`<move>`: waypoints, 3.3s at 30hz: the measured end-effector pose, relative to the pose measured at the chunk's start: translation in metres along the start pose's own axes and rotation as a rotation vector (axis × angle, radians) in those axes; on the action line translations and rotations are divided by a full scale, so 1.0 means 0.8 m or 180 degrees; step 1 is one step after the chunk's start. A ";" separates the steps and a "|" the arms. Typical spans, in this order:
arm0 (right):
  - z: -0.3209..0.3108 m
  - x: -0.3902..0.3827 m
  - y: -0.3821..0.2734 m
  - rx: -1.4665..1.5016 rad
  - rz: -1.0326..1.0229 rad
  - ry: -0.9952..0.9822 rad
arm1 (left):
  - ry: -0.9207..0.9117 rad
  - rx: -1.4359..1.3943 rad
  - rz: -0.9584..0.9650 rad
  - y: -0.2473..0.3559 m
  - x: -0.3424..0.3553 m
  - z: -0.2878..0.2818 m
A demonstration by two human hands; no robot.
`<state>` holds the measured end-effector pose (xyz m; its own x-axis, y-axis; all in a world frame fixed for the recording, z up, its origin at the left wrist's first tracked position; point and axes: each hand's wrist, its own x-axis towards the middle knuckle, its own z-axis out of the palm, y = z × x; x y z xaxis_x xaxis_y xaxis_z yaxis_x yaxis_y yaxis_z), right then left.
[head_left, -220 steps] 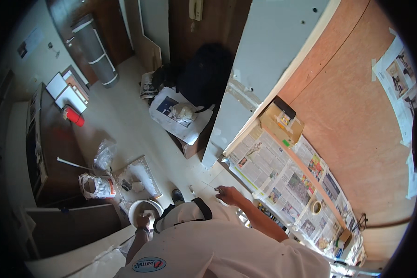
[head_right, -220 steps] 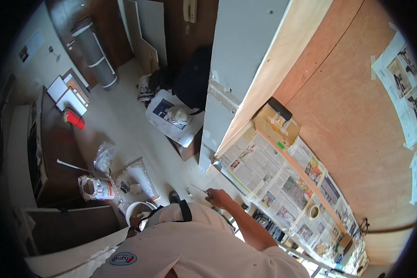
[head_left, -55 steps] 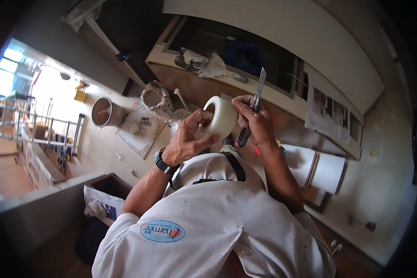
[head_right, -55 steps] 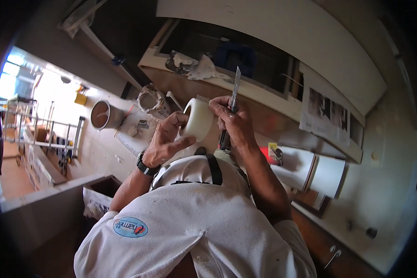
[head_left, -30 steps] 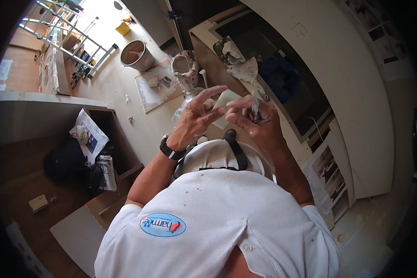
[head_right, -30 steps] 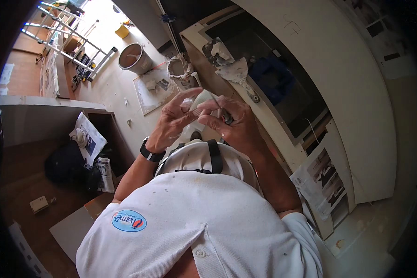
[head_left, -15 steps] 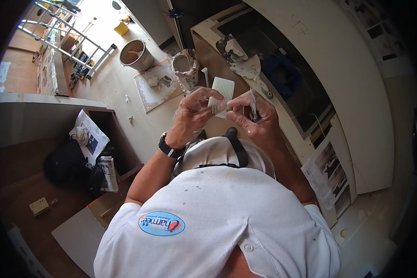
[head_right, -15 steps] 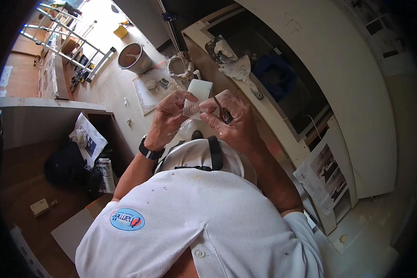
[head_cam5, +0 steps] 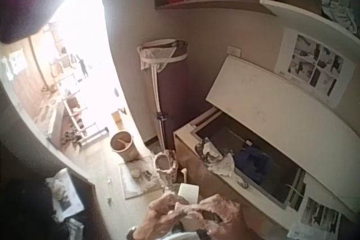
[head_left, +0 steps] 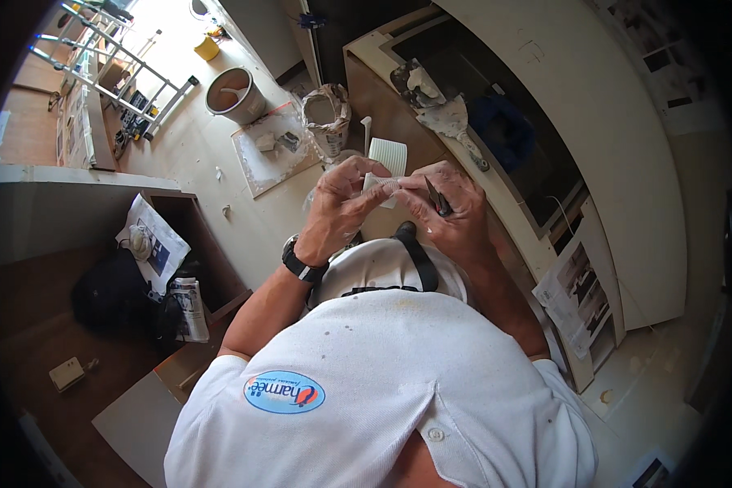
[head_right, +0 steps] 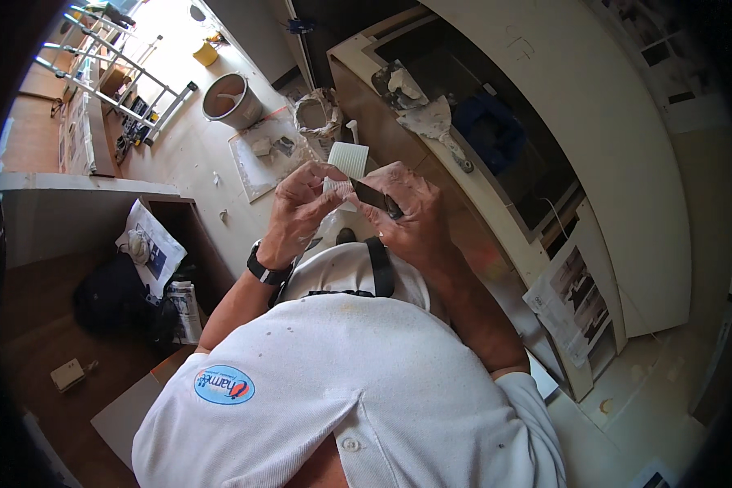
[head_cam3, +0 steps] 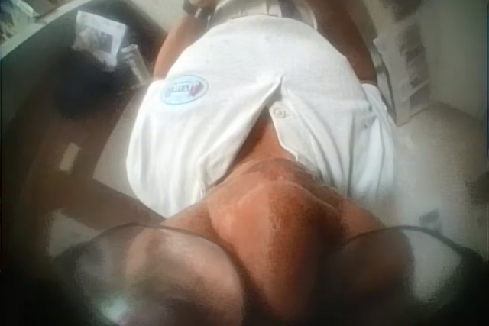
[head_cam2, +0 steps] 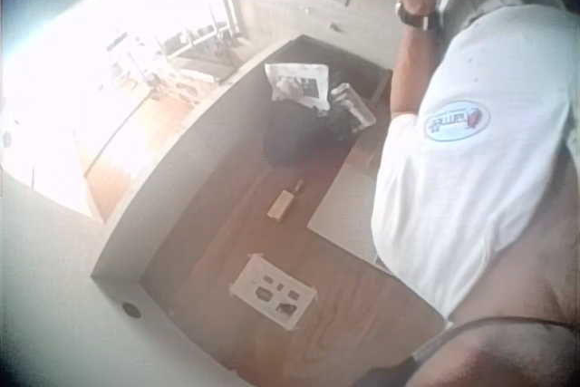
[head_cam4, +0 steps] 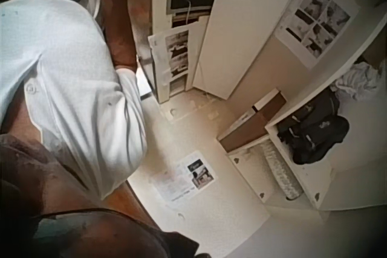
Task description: The person applies mesh tape to a corner joint, cuts the tape with a utility knife, and then applies plaster over the mesh with a putty knife.
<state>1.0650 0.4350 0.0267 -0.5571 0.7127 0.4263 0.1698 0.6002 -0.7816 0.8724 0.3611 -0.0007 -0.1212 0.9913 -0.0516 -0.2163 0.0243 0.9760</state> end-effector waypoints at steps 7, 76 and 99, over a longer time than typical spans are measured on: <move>0.026 0.011 -0.017 -0.0065 0.0163 -0.0096 | 0.0047 -0.0156 0.0143 -0.014 -0.007 -0.031; -0.058 0.049 0.167 0.3631 0.2359 -0.0123 | 0.1708 -0.0188 -0.0362 -0.047 0.055 -0.010; -0.125 0.052 0.171 0.4490 0.2509 -0.0661 | 0.2603 -0.0023 -0.0334 -0.055 0.030 0.075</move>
<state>1.1463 0.5829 -0.0166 -0.8112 0.5365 -0.2327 -0.3224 -0.7423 -0.5875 0.9372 0.3915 -0.0325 -0.7667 0.5764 -0.2828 -0.2716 0.1080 0.9563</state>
